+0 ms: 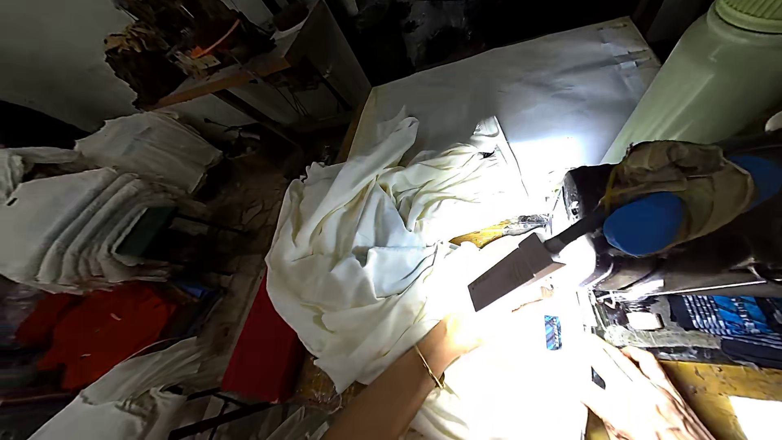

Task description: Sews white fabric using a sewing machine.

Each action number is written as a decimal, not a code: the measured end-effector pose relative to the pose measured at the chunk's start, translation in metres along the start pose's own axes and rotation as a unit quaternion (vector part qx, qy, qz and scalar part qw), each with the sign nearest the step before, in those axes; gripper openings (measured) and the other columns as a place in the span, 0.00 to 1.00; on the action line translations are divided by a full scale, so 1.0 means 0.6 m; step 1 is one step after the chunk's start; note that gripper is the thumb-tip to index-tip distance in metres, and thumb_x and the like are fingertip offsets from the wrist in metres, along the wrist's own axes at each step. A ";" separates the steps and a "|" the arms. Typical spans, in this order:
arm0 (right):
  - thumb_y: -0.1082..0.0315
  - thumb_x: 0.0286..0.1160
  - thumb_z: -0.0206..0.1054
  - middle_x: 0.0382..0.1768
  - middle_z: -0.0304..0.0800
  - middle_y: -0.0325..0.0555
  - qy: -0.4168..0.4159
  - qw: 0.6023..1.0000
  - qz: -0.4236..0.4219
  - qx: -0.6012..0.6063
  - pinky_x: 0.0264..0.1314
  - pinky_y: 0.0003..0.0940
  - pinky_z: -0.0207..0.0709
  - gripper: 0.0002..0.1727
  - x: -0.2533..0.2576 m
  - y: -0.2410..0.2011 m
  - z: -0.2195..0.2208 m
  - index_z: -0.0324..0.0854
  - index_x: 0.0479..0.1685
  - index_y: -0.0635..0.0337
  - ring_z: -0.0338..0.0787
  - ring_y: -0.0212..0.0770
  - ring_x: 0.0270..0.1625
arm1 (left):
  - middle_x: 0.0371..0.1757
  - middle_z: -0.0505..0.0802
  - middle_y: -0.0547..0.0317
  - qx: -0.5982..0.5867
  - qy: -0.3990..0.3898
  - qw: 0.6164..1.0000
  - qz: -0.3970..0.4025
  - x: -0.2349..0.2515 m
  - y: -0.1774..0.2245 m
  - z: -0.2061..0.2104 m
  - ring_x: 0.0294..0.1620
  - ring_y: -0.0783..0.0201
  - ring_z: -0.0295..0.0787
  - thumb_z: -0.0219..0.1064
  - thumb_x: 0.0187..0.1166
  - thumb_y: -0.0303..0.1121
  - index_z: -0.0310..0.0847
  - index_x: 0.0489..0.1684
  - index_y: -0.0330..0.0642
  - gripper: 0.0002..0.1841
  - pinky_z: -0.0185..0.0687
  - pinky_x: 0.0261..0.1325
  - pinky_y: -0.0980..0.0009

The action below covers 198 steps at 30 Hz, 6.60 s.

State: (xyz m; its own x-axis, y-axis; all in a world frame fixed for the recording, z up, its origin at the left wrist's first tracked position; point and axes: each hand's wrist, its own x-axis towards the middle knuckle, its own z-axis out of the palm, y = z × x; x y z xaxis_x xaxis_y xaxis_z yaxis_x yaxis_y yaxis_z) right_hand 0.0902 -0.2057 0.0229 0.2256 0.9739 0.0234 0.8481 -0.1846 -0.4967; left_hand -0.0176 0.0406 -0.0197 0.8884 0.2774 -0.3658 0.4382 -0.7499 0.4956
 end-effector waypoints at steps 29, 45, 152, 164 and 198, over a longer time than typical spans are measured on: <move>0.81 0.71 0.63 0.64 0.91 0.60 0.083 0.995 -0.019 -0.048 0.77 0.73 0.62 0.14 -0.021 -0.007 0.029 0.92 0.48 0.61 0.84 0.64 0.74 | 0.79 0.83 0.51 -0.021 0.097 0.924 0.368 -0.030 0.028 0.040 0.85 0.57 0.73 0.53 0.85 0.22 0.80 0.75 0.38 0.22 0.64 0.87 0.66; 0.81 0.70 0.63 0.63 0.90 0.66 0.065 0.997 -0.020 -0.035 0.77 0.70 0.66 0.16 0.004 0.013 0.021 0.92 0.50 0.60 0.86 0.66 0.72 | 0.82 0.80 0.48 -0.034 0.059 0.925 0.373 0.001 0.014 0.017 0.87 0.54 0.69 0.54 0.82 0.20 0.79 0.77 0.38 0.24 0.59 0.89 0.65; 0.79 0.69 0.67 0.64 0.93 0.52 0.063 0.996 0.011 -0.064 0.72 0.83 0.57 0.17 -0.053 -0.040 0.033 0.93 0.52 0.53 0.81 0.70 0.76 | 0.61 0.92 0.51 0.005 0.102 0.954 0.281 -0.056 0.053 0.039 0.56 0.58 0.91 0.63 0.75 0.26 0.87 0.69 0.49 0.22 0.85 0.56 0.63; 0.70 0.74 0.53 0.51 0.94 0.49 0.174 0.981 0.022 -0.084 0.71 0.72 0.64 0.19 0.027 0.029 0.051 0.94 0.43 0.48 0.89 0.61 0.63 | 0.60 0.92 0.46 -0.040 0.029 0.989 0.139 -0.037 0.063 -0.038 0.57 0.57 0.90 0.59 0.84 0.25 0.84 0.70 0.40 0.18 0.81 0.64 0.63; 0.68 0.76 0.50 0.60 0.94 0.51 0.242 0.964 0.049 -0.102 0.75 0.78 0.54 0.22 0.035 0.016 0.069 0.93 0.53 0.55 0.86 0.64 0.69 | 0.57 0.95 0.49 -0.076 0.198 0.926 0.313 -0.022 0.041 0.040 0.55 0.62 0.93 0.65 0.80 0.26 0.89 0.60 0.35 0.14 0.86 0.61 0.70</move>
State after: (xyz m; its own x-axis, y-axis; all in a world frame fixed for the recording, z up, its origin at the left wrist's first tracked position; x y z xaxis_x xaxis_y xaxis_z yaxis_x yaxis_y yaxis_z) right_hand 0.0834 -0.1814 -0.0174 0.4648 0.7839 0.4117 0.8768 -0.3427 -0.3373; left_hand -0.0217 0.0040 -0.0216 0.9423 0.0376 0.3327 -0.1920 -0.7534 0.6289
